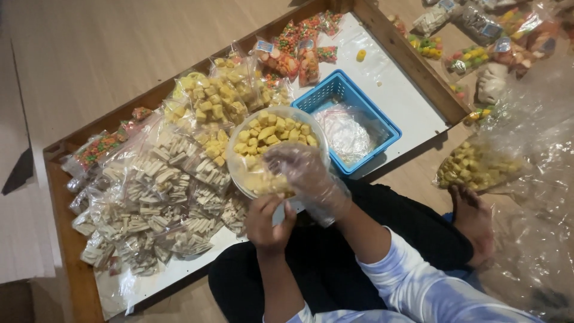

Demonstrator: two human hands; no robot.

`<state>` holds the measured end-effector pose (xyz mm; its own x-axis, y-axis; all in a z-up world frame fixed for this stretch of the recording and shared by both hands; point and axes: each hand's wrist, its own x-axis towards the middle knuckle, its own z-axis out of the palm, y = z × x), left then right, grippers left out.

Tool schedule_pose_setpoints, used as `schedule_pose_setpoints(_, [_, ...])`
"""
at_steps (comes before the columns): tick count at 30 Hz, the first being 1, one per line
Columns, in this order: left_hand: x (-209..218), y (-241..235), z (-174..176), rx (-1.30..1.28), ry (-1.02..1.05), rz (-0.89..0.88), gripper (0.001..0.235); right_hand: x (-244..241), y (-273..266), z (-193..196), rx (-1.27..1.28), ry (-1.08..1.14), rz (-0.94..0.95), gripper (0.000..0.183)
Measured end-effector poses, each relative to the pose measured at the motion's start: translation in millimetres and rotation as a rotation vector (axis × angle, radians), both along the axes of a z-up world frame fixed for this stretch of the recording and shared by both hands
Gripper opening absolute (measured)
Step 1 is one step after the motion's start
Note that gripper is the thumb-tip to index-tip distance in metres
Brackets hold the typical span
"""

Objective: The person scoops yellow snack pieces from a white bowl into clear plastic bags using gloved hands. The person repeatedly fills bags and places them into a blue basket. The person handles snack pieces and plastic bags throughout the clip.

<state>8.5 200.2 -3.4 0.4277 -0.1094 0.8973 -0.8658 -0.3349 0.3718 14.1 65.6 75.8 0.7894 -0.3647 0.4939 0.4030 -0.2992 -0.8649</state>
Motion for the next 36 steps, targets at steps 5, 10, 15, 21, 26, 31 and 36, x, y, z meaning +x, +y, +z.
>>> schedule_pose_setpoints(5, [10,8,16,-0.39,0.499,-0.161,0.056,-26,-20,36,0.612,0.149,0.312,0.019])
schedule_pose_setpoints(10, [12,14,6,-0.661,1.086,-0.26,0.036,-20,-27,31,0.666,0.223,0.352,0.028])
schedule_pose_setpoints(15, [16,16,8,-0.489,1.028,0.014,0.007,-28,-4,44,0.782,0.159,0.199,0.04])
schedule_pose_setpoints(21, [32,28,-19,-0.223,0.689,0.326,0.019,-1,-51,-29,0.294,0.389,0.14,0.022])
schedule_pose_setpoints(26, [29,30,34,0.269,0.221,0.316,0.094,-15,-49,9,0.161,0.34,0.171,0.025])
schedule_pose_setpoints(31, [14,-3,82,0.716,0.338,0.01,0.123,-5,-51,-30,0.049,0.156,0.297,0.027])
schedule_pose_setpoints(36, [26,-12,69,0.584,0.274,-0.067,0.091,4,-58,-50,0.233,0.095,0.442,0.044])
